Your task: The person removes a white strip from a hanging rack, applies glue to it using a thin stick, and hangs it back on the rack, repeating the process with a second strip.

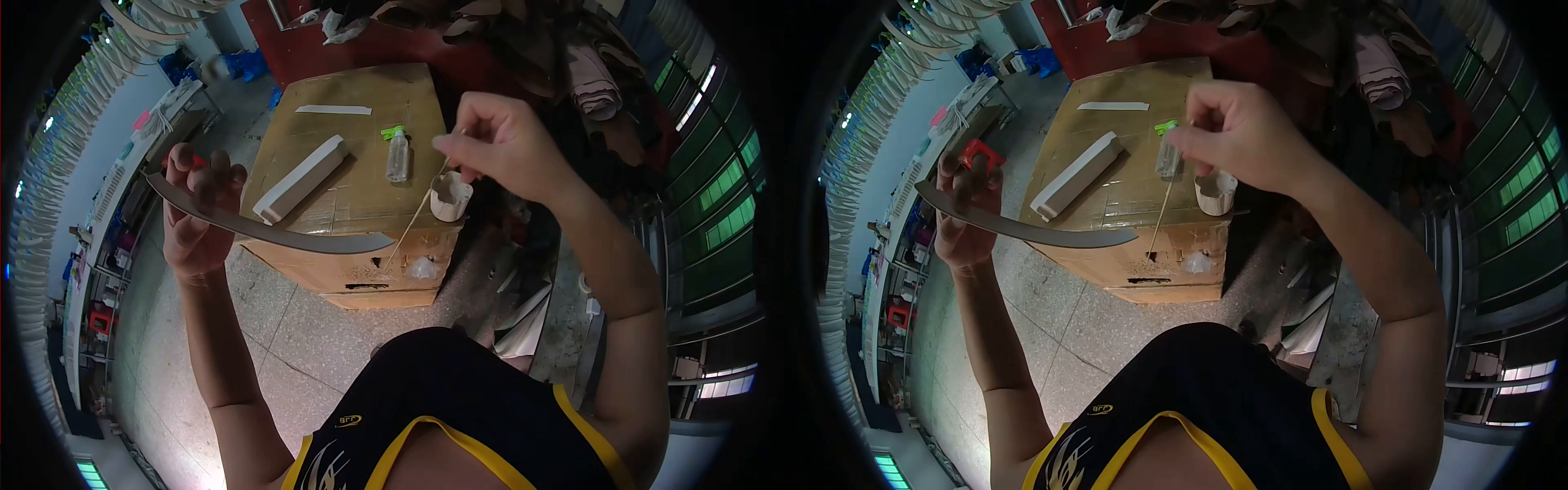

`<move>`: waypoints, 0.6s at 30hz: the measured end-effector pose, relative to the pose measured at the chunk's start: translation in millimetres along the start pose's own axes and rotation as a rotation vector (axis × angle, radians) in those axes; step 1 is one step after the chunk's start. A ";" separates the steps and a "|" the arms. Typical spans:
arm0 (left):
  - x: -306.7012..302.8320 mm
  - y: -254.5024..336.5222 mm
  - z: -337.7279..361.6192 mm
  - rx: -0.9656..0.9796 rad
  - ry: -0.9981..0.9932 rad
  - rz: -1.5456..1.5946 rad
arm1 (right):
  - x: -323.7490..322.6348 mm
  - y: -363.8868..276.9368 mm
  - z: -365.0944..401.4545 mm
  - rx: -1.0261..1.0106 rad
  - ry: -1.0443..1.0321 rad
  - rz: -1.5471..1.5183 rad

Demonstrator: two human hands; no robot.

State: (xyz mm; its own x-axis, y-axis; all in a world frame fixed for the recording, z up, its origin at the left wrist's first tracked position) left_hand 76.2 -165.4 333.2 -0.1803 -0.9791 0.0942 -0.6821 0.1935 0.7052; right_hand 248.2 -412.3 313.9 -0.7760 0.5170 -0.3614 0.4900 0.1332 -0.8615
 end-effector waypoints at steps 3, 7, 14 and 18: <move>-7.7 -1.6 5.0 0.009 0.030 0.063 | -42.2 -33.1 5.3 -0.010 0.188 0.181; -14.7 -13.5 6.6 -0.015 0.064 0.114 | -78.6 -61.4 6.6 -0.126 0.315 0.394; -15.6 -41.7 -0.5 -0.034 0.079 0.260 | -44.9 -15.1 -6.9 0.019 0.260 0.763; -12.7 -50.5 -9.7 -0.052 0.067 0.287 | -10.5 39.9 -5.6 0.159 0.097 0.631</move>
State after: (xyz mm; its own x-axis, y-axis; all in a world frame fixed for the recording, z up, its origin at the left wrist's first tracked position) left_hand 119.8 -163.3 303.2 -0.3125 -0.8872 0.3395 -0.5729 0.4611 0.6777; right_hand 278.1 -407.7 285.3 -0.3157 0.5300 -0.7870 0.7687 -0.3435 -0.5396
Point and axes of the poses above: each hand's wrist, its own z-axis away from the middle knuckle, its own x-axis out of the palm, y = z × x, the point moved 8 cm from there along -z, towards the middle knuckle, and after that the axes turned 7 degrees about -y, right-handed, at the moved point
